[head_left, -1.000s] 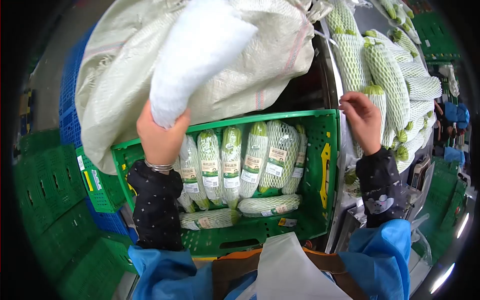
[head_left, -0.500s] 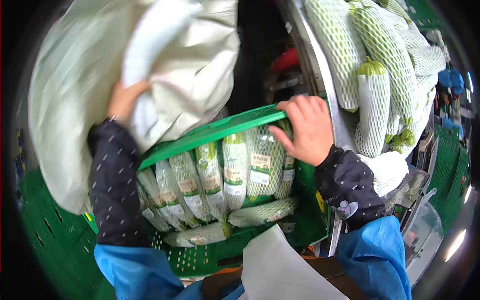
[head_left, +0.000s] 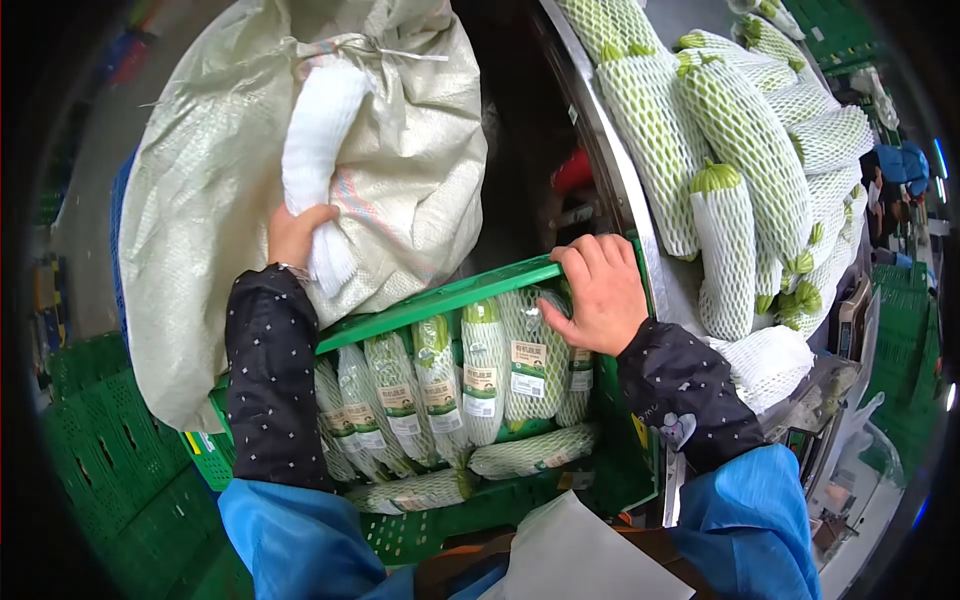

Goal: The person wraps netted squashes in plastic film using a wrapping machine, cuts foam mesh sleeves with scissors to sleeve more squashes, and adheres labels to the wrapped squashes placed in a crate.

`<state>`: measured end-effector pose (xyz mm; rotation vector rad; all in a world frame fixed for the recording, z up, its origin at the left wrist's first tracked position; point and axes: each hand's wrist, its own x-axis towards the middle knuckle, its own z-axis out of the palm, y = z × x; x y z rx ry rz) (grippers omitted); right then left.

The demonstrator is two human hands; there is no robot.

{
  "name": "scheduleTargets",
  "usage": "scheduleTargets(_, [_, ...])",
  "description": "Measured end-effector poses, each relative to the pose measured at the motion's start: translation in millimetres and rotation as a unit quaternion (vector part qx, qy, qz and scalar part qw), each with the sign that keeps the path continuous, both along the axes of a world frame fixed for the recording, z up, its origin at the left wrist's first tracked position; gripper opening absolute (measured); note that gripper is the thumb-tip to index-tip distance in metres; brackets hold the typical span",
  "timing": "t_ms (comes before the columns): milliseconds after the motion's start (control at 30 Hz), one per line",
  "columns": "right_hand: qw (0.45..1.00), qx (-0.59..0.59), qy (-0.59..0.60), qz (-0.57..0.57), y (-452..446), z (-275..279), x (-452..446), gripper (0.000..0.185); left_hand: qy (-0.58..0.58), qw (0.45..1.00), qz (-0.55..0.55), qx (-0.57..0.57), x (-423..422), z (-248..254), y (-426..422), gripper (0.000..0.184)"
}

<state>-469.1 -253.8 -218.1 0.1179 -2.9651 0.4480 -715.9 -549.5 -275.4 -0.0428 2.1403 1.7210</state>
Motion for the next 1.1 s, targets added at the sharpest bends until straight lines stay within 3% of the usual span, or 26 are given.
scheduleTargets(200, [1.0, 0.012, 0.014, -0.01, -4, 6, 4, 0.046, 0.024, 0.999, -0.019, -0.018, 23, 37, 14, 0.039])
scheduleTargets(300, [1.0, 0.017, 0.0, 0.001, -6, 12, 4, 0.045, 0.086, 0.984, -0.055, -0.149, 25, 42, 7, 0.045])
scheduleTargets(400, [0.999, 0.034, 0.017, 0.021, -7, 10, 5, 0.045, 0.149, 0.93, -0.056, -0.331, 23, 21, -25, 0.051])
scheduleTargets(433, [0.999, 0.044, 0.016, 0.02, -11, 11, 5, 0.045, 0.109, 0.928, -0.045, -0.354, 23, 17, -35, 0.053])
scheduleTargets(567, [0.996, 0.091, -0.001, 0.019, -16, 4, 3, 0.047, -0.024, 0.995, 0.01, -0.098, -4, -45, -94, 0.053])
scheduleTargets(667, [0.994, 0.102, -0.014, 0.033, -18, -4, 3, 0.05, -0.072, 0.995, 0.009, -0.069, 5, -24, -89, 0.053])
scheduleTargets(733, [0.993, 0.112, -0.024, 0.023, -16, 1, 0, 0.052, -0.027, 0.987, -0.028, -0.154, -1, -31, -87, 0.054])
scheduleTargets(833, [0.996, 0.077, -0.017, 0.028, -12, 8, 2, 0.056, 0.092, 0.984, 0.022, -0.151, 9, -43, -81, 0.055])
scheduleTargets(933, [0.998, 0.041, -0.032, 0.021, -6, 16, 9, 0.071, 0.193, 0.957, 0.094, -0.196, 47, 24, -41, 0.038])
scheduleTargets(1000, [1.0, -0.024, 0.01, -0.017, -18, 25, 18, 0.074, 0.115, 0.991, 0.061, 0.013, 81, 67, -10, 0.026])
scheduleTargets(1033, [0.985, -0.149, 0.026, -0.083, -30, 31, 25, 0.07, 0.032, 0.989, 0.025, 0.139, 109, 93, 10, 0.016])
scheduleTargets(1067, [0.936, -0.325, -0.008, -0.132, -39, 40, 34, 0.062, -0.049, 0.976, -0.031, 0.212, 143, 127, 28, 0.014])
scheduleTargets(1100, [0.806, -0.57, -0.04, -0.153, -50, 52, 46, 0.058, -0.098, 0.969, -0.074, 0.214, 174, 140, 46, 0.015])
